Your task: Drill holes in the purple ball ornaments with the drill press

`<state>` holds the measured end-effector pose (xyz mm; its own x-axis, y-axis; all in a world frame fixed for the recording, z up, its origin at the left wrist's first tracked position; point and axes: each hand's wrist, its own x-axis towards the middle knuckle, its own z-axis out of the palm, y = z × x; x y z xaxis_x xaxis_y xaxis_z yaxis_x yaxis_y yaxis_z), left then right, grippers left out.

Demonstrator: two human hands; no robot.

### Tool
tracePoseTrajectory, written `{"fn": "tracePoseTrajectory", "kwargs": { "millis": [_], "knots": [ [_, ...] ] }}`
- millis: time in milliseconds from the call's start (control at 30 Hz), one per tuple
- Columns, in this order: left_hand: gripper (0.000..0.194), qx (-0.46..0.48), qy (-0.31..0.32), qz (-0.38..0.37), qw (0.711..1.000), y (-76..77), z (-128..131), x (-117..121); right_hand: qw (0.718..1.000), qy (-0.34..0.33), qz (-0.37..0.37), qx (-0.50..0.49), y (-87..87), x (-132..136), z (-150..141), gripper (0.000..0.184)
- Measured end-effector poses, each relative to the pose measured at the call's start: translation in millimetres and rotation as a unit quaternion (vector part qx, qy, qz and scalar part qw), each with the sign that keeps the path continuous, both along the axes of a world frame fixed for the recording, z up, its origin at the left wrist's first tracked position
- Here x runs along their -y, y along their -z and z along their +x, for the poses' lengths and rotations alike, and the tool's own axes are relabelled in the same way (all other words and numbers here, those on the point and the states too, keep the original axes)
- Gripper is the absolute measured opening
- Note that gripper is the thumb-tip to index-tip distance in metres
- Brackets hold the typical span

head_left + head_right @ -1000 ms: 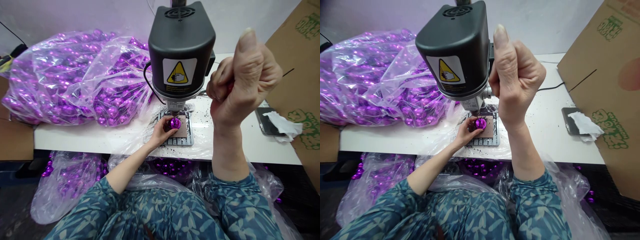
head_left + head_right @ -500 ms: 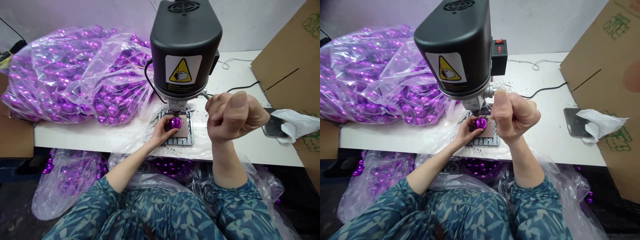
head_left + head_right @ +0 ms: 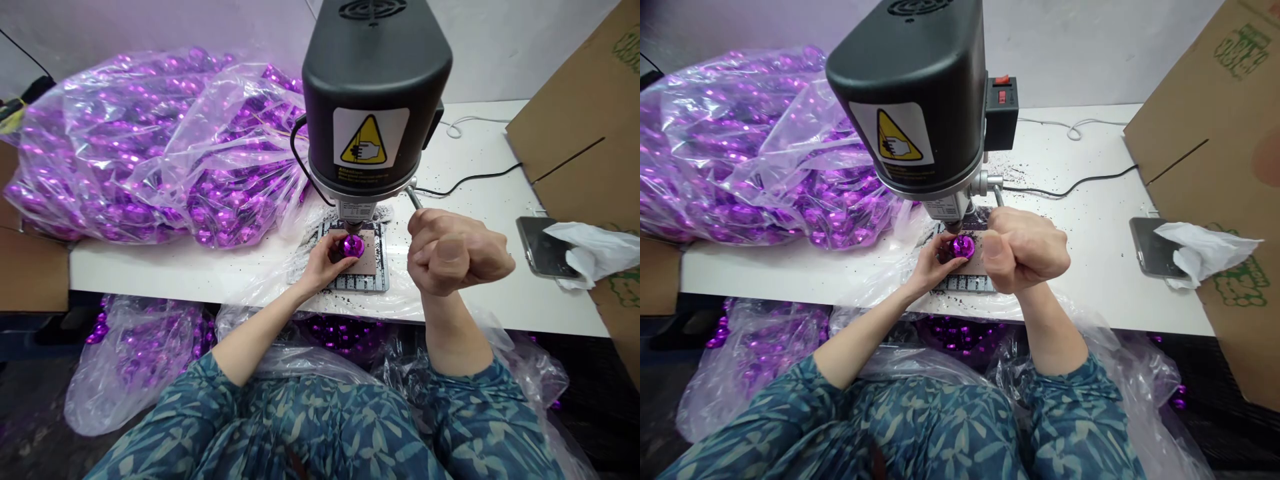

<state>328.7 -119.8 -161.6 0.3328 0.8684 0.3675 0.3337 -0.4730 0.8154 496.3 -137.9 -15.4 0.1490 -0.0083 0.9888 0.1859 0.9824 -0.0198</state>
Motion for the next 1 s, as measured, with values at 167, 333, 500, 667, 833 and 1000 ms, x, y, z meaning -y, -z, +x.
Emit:
{"fn": "tracePoseTrajectory", "kwargs": {
  "millis": [167,333,500,667,833,1000],
  "knots": [
    [0.049,0.004,0.001,0.012,1.000,-0.2,-0.7,0.8,1.000,-0.005,-0.003,0.024,18.4,3.4,4.0,0.040],
    [0.048,0.013,-0.007,-0.007,1.000,0.8,2.1,0.1,0.996,0.009,-0.075,-0.056,3.0,7.2,-1.8,0.052],
    [0.045,0.064,-0.057,-0.087,0.992,-13.7,3.2,13.1,0.971,0.004,-0.185,-0.154,-52.6,-0.9,-10.7,0.042],
    [0.041,-0.037,0.056,-0.148,0.987,-45.4,-30.6,58.8,0.958,-0.009,-0.242,-0.152,-70.1,-6.7,-12.0,0.048],
    [0.040,-0.208,0.248,-0.123,0.938,-56.9,-64.2,77.0,0.957,-0.039,-0.214,-0.190,-66.6,-8.6,-13.8,0.051],
    [0.015,-0.136,0.089,0.007,0.987,-50.1,-53.3,-2.2,0.959,-0.032,-0.219,-0.176,-66.7,-6.7,-13.7,0.043]
  ]
}}
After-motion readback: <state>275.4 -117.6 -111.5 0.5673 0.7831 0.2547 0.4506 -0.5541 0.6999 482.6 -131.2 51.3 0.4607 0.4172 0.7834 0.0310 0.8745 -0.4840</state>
